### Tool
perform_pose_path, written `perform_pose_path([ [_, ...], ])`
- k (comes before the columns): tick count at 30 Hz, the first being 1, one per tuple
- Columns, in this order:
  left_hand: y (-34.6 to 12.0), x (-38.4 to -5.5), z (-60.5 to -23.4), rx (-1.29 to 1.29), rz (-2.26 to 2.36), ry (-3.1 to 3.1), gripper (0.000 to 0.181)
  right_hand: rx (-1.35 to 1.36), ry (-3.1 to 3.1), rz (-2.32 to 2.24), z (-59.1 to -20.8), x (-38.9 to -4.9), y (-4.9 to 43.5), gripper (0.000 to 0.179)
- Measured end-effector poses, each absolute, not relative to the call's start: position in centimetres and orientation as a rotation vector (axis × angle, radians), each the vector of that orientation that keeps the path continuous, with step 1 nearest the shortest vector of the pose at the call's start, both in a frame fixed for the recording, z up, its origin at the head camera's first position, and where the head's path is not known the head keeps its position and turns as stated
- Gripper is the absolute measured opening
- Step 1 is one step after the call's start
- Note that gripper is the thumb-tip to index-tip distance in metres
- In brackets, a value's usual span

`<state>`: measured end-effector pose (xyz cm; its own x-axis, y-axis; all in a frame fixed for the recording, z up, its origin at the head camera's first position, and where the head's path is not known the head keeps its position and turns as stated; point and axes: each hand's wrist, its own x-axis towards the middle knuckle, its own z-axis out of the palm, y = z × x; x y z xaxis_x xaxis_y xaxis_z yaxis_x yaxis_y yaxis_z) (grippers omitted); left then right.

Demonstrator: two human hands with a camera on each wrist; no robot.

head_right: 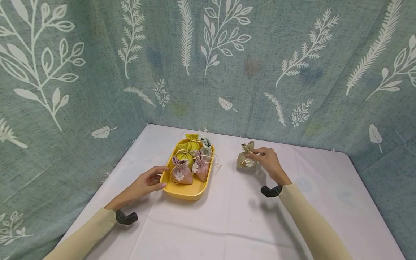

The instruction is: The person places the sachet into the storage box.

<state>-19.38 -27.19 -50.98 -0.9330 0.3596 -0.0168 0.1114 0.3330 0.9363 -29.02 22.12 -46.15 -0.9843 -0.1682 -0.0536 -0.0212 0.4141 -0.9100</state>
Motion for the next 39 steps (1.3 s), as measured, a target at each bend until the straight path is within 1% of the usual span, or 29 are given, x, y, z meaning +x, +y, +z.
perform_pose_path([
  [19, -27.1, -19.4, -50.8, 0.411, 1.628, 2.383, 0.063, -0.332, 2.529, -1.645, -44.3, -27.1, 19.3, 0.033],
  [28, -27.2, -19.5, -50.9, 0.452, 1.627, 2.391, 0.062, -0.352, 2.519, -1.661, -43.2, -26.2, 17.8, 0.032],
  [39, -27.2, -19.5, -50.9, 0.44, 1.614, 2.393, 0.062, -0.41, 2.43, -1.717, -41.6, -24.8, 15.6, 0.027],
])
